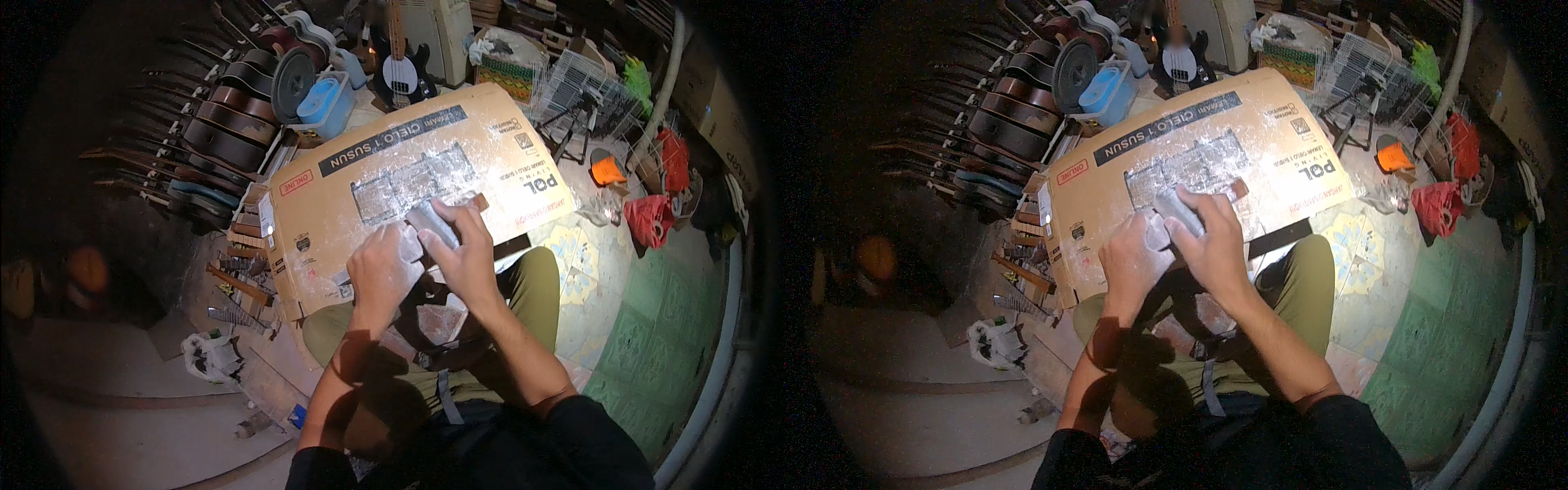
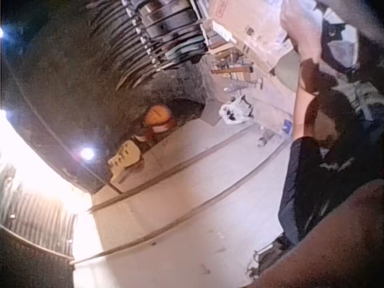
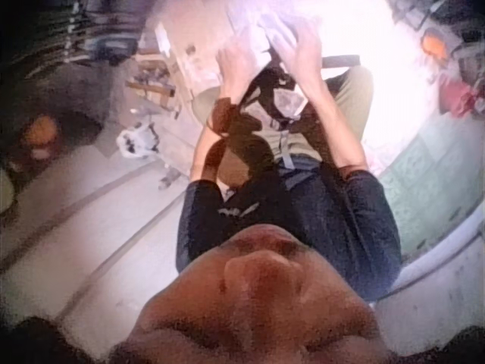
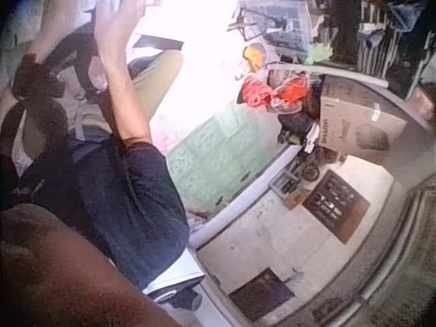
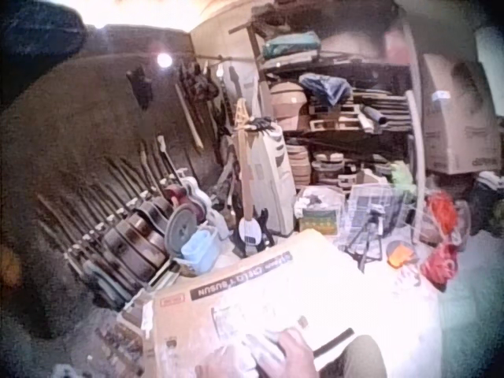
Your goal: The person sands the surface and edges of a wooden guitar body using a piece of sandpaper while it is positioned on a cardboard box.
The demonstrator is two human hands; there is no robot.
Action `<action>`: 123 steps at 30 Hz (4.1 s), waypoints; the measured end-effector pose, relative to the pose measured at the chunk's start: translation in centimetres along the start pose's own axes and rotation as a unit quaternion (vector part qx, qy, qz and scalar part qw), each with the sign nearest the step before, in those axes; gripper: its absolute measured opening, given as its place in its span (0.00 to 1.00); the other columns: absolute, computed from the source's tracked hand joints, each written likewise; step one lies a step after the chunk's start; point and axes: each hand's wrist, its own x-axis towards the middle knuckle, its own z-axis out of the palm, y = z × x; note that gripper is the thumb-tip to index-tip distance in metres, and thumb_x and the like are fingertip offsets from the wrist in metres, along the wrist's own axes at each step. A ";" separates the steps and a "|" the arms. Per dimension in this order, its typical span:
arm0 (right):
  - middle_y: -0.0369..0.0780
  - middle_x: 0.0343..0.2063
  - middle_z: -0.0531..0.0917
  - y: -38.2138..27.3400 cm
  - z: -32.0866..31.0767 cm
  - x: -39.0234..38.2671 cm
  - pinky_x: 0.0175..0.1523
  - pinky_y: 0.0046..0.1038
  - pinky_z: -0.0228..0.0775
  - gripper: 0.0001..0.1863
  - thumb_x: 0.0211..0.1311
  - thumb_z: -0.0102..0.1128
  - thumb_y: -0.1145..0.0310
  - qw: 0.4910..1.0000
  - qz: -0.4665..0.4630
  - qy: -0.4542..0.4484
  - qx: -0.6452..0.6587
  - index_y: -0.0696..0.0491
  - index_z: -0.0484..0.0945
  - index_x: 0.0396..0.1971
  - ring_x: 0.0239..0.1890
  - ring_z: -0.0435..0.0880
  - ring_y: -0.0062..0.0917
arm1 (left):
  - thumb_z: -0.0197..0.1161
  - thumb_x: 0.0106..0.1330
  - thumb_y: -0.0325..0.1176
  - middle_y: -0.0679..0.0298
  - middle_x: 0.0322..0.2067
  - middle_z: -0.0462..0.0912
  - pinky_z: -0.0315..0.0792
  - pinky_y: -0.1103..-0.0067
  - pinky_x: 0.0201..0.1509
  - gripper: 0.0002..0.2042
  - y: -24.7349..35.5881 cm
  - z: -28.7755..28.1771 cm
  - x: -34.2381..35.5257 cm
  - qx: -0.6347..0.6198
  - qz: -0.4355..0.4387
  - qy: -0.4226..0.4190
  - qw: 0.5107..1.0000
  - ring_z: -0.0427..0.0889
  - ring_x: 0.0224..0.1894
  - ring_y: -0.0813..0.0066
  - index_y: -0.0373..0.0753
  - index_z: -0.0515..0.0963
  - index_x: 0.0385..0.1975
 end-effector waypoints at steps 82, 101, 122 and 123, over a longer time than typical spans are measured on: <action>0.48 0.38 0.75 -1.1 1.5 -1.7 0.48 0.41 0.72 0.25 0.56 0.71 0.69 0.992 -0.098 0.030 -0.075 0.51 0.81 0.56 0.41 0.77 0.46 | 0.61 0.59 0.27 0.53 0.25 0.82 0.74 0.56 0.34 0.00 -0.9 1.0 1.6 0.064 -0.023 0.098 0.993 0.82 0.30 0.43 0.40 0.77 0.27; 0.46 0.51 0.81 2.7 -7.1 -7.0 0.64 0.31 0.69 0.23 0.63 0.66 0.76 0.988 0.121 0.073 0.056 0.63 0.75 0.58 0.56 0.79 0.28 | 0.83 0.48 0.37 0.58 0.49 0.87 0.78 0.67 0.58 0.22 -3.1 0.7 1.5 0.053 0.131 0.100 0.985 0.84 0.54 0.56 0.46 0.88 0.46; 0.45 0.53 0.81 4.5 -4.9 -7.1 0.65 0.31 0.70 0.23 0.65 0.66 0.74 0.974 0.179 0.041 0.131 0.62 0.74 0.59 0.56 0.79 0.28 | 0.81 0.49 0.31 0.57 0.54 0.84 0.77 0.64 0.60 0.19 -3.4 0.1 0.2 0.032 0.188 0.098 0.977 0.81 0.56 0.54 0.49 0.87 0.43; 0.45 0.53 0.81 4.2 -4.6 -7.0 0.65 0.31 0.70 0.23 0.65 0.66 0.74 0.975 0.177 0.040 0.131 0.62 0.74 0.59 0.56 0.79 0.28 | 0.81 0.49 0.31 0.57 0.54 0.84 0.77 0.64 0.60 0.19 -3.3 0.1 0.1 0.033 0.187 0.100 0.977 0.81 0.56 0.54 0.49 0.87 0.43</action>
